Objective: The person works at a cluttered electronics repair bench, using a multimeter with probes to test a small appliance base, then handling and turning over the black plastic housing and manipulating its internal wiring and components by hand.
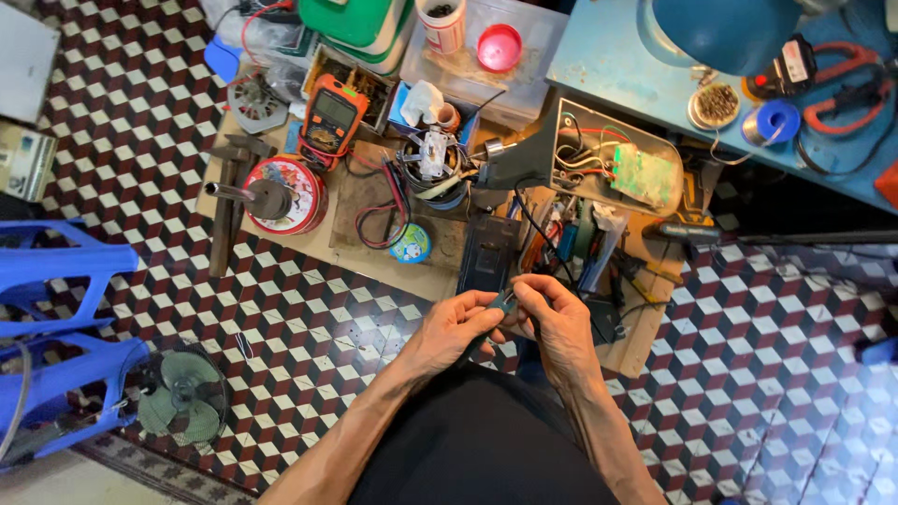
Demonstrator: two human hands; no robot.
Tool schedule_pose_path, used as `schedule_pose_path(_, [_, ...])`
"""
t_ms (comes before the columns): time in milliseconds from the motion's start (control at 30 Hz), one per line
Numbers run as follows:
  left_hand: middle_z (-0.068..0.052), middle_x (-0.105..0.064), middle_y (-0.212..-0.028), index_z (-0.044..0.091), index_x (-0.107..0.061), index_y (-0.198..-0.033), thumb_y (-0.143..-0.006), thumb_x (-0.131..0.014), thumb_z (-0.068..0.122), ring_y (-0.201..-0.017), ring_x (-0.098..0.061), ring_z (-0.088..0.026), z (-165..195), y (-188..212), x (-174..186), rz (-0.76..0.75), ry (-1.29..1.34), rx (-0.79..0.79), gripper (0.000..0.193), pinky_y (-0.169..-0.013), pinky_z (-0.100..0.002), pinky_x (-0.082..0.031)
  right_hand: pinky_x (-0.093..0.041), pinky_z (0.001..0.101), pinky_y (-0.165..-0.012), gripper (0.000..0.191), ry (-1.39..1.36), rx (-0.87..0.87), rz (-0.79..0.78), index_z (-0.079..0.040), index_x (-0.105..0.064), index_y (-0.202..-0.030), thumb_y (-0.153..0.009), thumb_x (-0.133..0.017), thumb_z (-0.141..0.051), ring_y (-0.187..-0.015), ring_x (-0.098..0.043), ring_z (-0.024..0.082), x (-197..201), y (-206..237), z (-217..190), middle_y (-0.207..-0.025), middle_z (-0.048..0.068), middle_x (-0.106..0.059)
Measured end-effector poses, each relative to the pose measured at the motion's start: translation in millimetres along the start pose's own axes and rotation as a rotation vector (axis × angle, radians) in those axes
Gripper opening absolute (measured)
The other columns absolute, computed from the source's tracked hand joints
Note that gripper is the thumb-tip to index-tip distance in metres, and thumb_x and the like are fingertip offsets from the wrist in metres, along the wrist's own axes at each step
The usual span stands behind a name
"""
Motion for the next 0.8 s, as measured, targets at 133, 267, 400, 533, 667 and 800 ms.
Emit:
schedule_pose_path(133, [-0.007, -0.074, -0.108, -0.003, -0.058, -0.133, -0.099, -0.062, 0.027, -0.088, -0.069, -0.010, 1.7, 0.7, 8.5, -0.071, -0.012, -0.018, 0.045, -0.071, -0.025, -0.058, -0.043, 0.0205, -0.057, 0.026, -0.019, 0.027, -0.035, 0.002, -0.072, -0.110, -0.096, -0.069, -0.019, -0.065, -0.054, 0.006, -5.6, 7.7, 3.9, -0.080, 0.002, -0.065])
schedule_pose_path(267, [-0.007, -0.075, -0.109, -0.002, -0.058, -0.133, -0.099, -0.062, 0.027, -0.088, -0.070, -0.010, 0.4, 3.2, 11.3, -0.092, -0.045, -0.012, 0.045, -0.072, -0.024, -0.058, -0.039, 0.0198, -0.053, 0.024, 0.144, 0.071, 0.005, 0.001, -0.077, -0.106, -0.096, -0.071, -0.020, -0.060, -0.048, 0.005, -6.1, 12.4, 5.4, -0.075, 0.001, -0.063])
schedule_pose_path(400, [-0.008, -0.074, -0.106, -0.003, -0.059, -0.131, -0.100, -0.064, 0.027, -0.090, -0.071, -0.010, 1.4, 3.8, 6.8, -0.121, -0.017, -0.022, 0.044, -0.073, -0.024, -0.058, -0.038, 0.0197, -0.051, 0.023, 0.209, 0.004, 0.074, 0.000, -0.077, -0.103, -0.094, -0.069, -0.020, -0.059, -0.050, 0.005, 0.5, 18.0, 8.0, -0.074, 0.000, -0.066])
schedule_pose_path(533, [-0.009, -0.074, -0.101, -0.004, -0.059, -0.129, -0.099, -0.064, 0.026, -0.084, -0.070, -0.011, 0.2, 5.8, 0.1, -0.109, -0.076, 0.076, 0.043, -0.072, -0.025, -0.060, -0.038, 0.0205, -0.050, 0.024, 0.080, 0.032, 0.055, 0.001, -0.074, -0.102, -0.098, -0.067, -0.022, -0.059, -0.052, 0.006, 7.1, 20.0, 14.2, -0.071, 0.001, -0.062])
schedule_pose_path(667, [-0.009, -0.075, -0.101, -0.005, -0.058, -0.128, -0.098, -0.063, 0.023, -0.084, -0.071, -0.011, -3.2, 8.5, -2.2, -0.117, -0.077, 0.103, 0.042, -0.074, -0.024, -0.061, -0.038, 0.0215, -0.048, 0.023, 0.005, 0.011, 0.116, -0.003, -0.068, -0.101, -0.099, -0.063, -0.024, -0.058, -0.051, 0.006, 10.6, 22.1, 23.5, -0.070, 0.000, -0.061])
schedule_pose_path(800, [-0.011, -0.071, -0.103, -0.007, -0.056, -0.128, -0.098, -0.062, 0.018, -0.086, -0.072, -0.013, -7.0, 6.9, -3.0, -0.109, 0.026, 0.172, 0.039, -0.076, -0.026, -0.062, -0.038, 0.0202, -0.049, 0.023, 0.030, 0.008, 0.074, -0.001, -0.070, -0.101, -0.099, -0.064, -0.024, -0.058, -0.051, 0.005, 9.8, 25.0, 29.9, -0.070, 0.001, -0.059])
Point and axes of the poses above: each hand's wrist, its own y-axis away from the middle knuckle, its own x-axis out of the back of the hand, z = x × y, the point moved 1 cm from there along -y, towards the middle knuckle
